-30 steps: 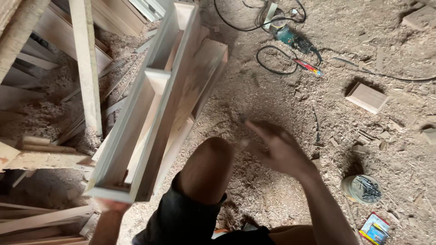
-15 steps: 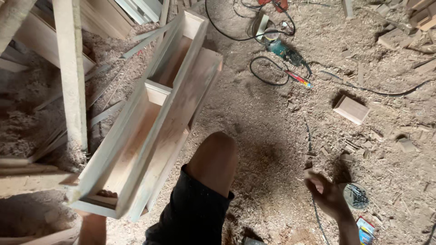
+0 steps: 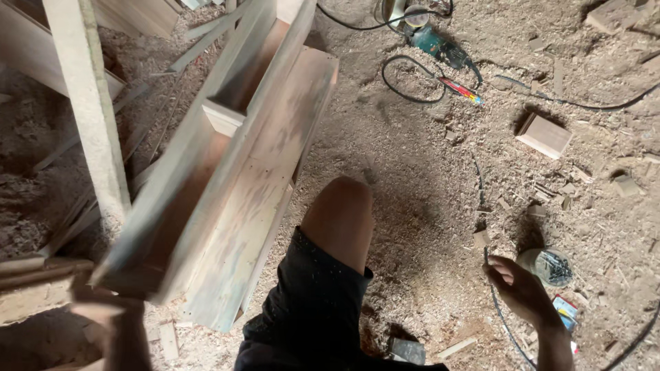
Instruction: The person sits on the floor assembling a long wooden frame with dividers. They position small wooden blocks and end pieces against the frame joints and hammer nails into them, rotating the frame to work on different corners, then lift and reposition the assembled frame.
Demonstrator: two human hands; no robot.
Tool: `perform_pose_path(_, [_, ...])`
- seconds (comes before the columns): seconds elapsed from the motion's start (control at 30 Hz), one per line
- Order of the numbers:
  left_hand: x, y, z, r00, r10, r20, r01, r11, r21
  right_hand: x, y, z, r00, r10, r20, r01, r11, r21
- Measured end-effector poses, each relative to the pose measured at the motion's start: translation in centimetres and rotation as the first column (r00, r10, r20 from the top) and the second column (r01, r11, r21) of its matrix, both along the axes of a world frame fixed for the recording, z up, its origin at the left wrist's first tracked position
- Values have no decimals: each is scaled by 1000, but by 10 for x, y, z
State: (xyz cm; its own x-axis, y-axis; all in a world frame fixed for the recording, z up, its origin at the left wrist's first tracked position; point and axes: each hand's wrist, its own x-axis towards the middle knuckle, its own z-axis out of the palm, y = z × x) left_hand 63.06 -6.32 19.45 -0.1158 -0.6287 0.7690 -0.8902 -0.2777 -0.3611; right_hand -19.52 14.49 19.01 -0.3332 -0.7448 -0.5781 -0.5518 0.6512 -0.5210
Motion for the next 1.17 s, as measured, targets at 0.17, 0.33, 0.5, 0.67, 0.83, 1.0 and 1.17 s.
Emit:
perform_pose_path(0.17, [-61,24,-11,621,58,-782,41,993,106,23,-13,18,999,34,-13,-33,998,53])
perform_pose_path(0.33, [-101,-13,20,961,-170,-216,185,982,49,29,6,25,1000,-13,2,13,1000,-3])
perform_pose_path(0.5, [-173,-141,20,755,-342,-560,545,801,246,19,17,2,999,-32,17,31,999,30])
perform_pose_path(0.67, [-230,-283,38,904,194,-380,220,553,804,17,36,-25,989,-42,-143,71,975,209])
perform_pose_path(0.83, [-234,-323,48,840,240,-487,278,580,766,26,50,-53,988,-57,-143,101,942,320])
perform_pose_path(1.0, [-217,-330,49,744,227,-629,395,610,687,17,62,-56,985,-33,-171,97,919,382])
perform_pose_path(1.17, [-227,-352,50,813,191,-550,337,615,712,23,52,-51,968,-92,-234,174,916,361])
